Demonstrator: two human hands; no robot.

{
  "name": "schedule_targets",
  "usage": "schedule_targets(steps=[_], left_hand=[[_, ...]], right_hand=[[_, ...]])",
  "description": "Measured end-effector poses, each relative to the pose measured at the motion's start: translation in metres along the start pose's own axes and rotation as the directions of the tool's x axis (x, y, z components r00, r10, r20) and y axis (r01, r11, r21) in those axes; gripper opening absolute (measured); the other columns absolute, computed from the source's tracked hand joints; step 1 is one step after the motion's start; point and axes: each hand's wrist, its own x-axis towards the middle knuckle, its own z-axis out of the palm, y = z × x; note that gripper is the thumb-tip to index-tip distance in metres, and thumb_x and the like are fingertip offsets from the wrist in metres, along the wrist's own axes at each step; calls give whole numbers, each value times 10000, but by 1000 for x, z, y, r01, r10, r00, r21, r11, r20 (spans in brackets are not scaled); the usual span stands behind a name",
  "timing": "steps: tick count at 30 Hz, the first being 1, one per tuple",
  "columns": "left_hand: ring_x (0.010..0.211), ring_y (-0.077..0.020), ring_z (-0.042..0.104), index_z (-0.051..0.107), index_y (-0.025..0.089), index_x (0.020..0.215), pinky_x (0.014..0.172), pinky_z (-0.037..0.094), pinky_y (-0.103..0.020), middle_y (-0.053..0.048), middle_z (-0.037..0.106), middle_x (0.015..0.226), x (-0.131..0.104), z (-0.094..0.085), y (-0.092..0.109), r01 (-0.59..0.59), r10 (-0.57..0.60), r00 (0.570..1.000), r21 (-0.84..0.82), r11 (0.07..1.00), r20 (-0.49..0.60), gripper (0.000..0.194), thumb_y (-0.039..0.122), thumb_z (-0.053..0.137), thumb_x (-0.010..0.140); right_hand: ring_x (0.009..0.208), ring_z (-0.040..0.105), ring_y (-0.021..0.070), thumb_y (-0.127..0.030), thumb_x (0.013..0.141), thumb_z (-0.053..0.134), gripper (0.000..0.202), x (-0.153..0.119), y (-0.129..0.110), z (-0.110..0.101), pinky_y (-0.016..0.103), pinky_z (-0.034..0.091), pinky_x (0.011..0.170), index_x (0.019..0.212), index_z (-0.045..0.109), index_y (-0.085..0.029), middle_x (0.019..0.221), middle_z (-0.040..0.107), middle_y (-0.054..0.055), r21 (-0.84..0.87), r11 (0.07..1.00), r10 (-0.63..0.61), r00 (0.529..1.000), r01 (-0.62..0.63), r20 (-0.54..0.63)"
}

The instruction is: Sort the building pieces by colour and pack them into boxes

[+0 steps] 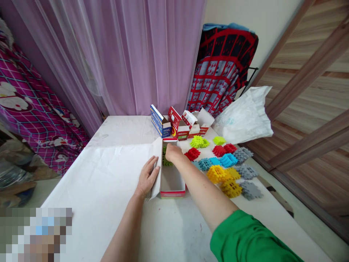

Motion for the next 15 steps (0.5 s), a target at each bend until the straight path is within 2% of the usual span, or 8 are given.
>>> schedule_targets(steps=[3, 5, 7, 9, 12, 15], left_hand=[[1347, -221, 426, 555, 218, 1317, 1151, 293, -419, -90, 478, 1451, 0, 0, -1, 9, -9, 1000, -11, 1000, 0, 495, 462, 475, 893], [1345, -223, 430, 559, 218, 1310, 1148, 298, -424, -90, 482, 1447, 0, 1, -1, 14, -15, 1000, -18, 1000, -3, 497, 467, 479, 888], [1339, -229, 437, 570, 208, 1296, 1145, 304, -429, -96, 491, 1438, 0, 0, -1, 25, -25, 1000, -27, 999, -8, 505, 481, 482, 881], [1331, -234, 446, 582, 203, 1281, 1143, 309, -430, -99, 504, 1426, 1, 0, 0, 39, -39, 999, -39, 998, -18, 514, 500, 486, 872], [1319, -238, 461, 591, 204, 1269, 1141, 314, -431, -100, 519, 1413, 1, 0, 1, 58, -59, 998, -54, 997, -34, 526, 519, 495, 859], [1316, -240, 466, 587, 207, 1275, 1139, 318, -431, -96, 521, 1414, 0, -1, 1, 71, -73, 997, -54, 996, -34, 531, 520, 499, 854]], right_hand=[[1163, 585, 197, -178, 832, 546, 425, -14, 18, -21, 261, 441, 954, 1253, 588, -221, 1236, 653, 70, 12, 991, -130, 989, 132, -69], [1113, 608, 151, -187, 866, 478, 379, -19, 41, -39, 224, 446, 929, 1207, 629, -258, 1177, 686, 2, 26, 979, -195, 972, 200, -131], [1063, 629, 152, -202, 861, 470, 338, -16, 73, -59, 225, 457, 905, 1111, 690, -256, 1112, 711, -13, -1, 982, -187, 962, 190, -197], [1071, 625, 174, -214, 848, 480, 323, -8, 111, -80, 240, 456, 905, 1063, 717, -252, 1128, 706, 0, -94, 992, -109, 962, 87, -252], [1143, 591, 191, -228, 850, 474, 341, 8, 166, -106, 251, 441, 935, 1096, 705, -277, 1232, 660, 0, -211, 965, 89, 953, -155, -291], [1183, 568, 253, -237, 839, 502, 396, 25, 210, -123, 328, 449, 949, 1209, 643, -211, 1300, 610, 94, -223, 925, 235, 925, -307, -299]])
